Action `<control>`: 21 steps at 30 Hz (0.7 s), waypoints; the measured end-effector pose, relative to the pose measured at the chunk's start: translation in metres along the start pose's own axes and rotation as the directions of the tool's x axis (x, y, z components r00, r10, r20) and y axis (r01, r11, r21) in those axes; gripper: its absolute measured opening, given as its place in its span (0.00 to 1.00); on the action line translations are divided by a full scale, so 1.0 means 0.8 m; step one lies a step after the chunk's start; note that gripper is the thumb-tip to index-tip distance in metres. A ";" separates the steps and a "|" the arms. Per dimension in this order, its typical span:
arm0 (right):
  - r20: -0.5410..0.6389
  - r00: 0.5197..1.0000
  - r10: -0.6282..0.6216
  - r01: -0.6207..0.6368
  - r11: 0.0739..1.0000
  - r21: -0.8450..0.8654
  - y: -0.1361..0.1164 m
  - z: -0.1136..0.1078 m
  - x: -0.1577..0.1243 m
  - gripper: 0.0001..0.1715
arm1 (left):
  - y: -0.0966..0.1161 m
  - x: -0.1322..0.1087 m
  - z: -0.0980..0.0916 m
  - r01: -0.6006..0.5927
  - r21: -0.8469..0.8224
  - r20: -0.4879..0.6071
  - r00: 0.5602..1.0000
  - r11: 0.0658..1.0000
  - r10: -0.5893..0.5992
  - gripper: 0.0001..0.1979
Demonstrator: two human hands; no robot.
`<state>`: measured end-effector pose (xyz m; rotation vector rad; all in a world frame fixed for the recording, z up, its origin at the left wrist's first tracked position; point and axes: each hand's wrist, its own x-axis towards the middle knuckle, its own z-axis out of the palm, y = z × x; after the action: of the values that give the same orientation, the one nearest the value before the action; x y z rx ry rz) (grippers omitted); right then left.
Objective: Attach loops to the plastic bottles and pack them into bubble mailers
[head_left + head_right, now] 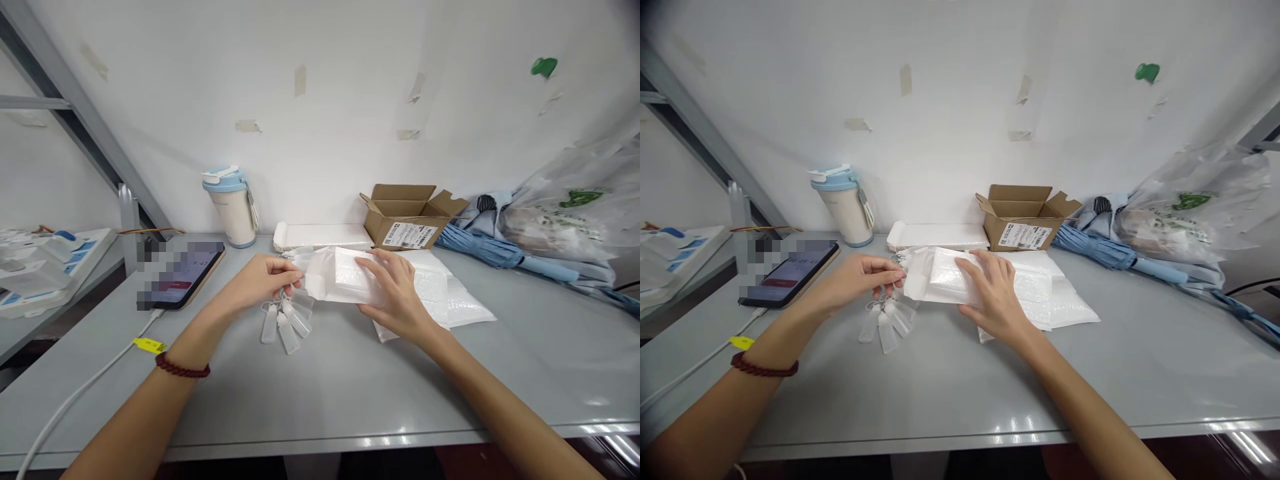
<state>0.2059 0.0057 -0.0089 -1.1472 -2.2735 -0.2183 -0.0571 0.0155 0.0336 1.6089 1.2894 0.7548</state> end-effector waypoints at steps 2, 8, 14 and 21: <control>-0.029 1.000 0.007 -0.008 1.000 -0.010 0.003 0.001 0.000 0.32 | 0.000 -0.003 -0.016 0.025 0.044 0.047 0.999 0.999 -0.027 0.09; -0.067 0.998 0.002 -0.003 1.000 -0.020 0.006 0.004 -0.001 0.25 | -0.009 -0.007 -0.042 0.170 0.183 0.102 0.976 0.968 -0.191 0.12; -0.083 0.997 0.005 -0.004 1.000 0.014 0.006 0.006 0.000 0.26 | -0.016 -0.002 -0.032 0.265 0.220 0.231 0.921 0.939 -0.314 0.16; -0.067 0.998 0.020 -0.019 1.000 0.015 0.009 0.010 0.000 0.27 | -0.004 -0.006 -0.040 0.199 -0.105 0.222 0.960 0.974 -0.172 0.16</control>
<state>0.2083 0.0131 -0.0164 -1.1374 -2.2014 -0.2289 -0.0877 0.0194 0.0441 1.4026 1.1941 0.5230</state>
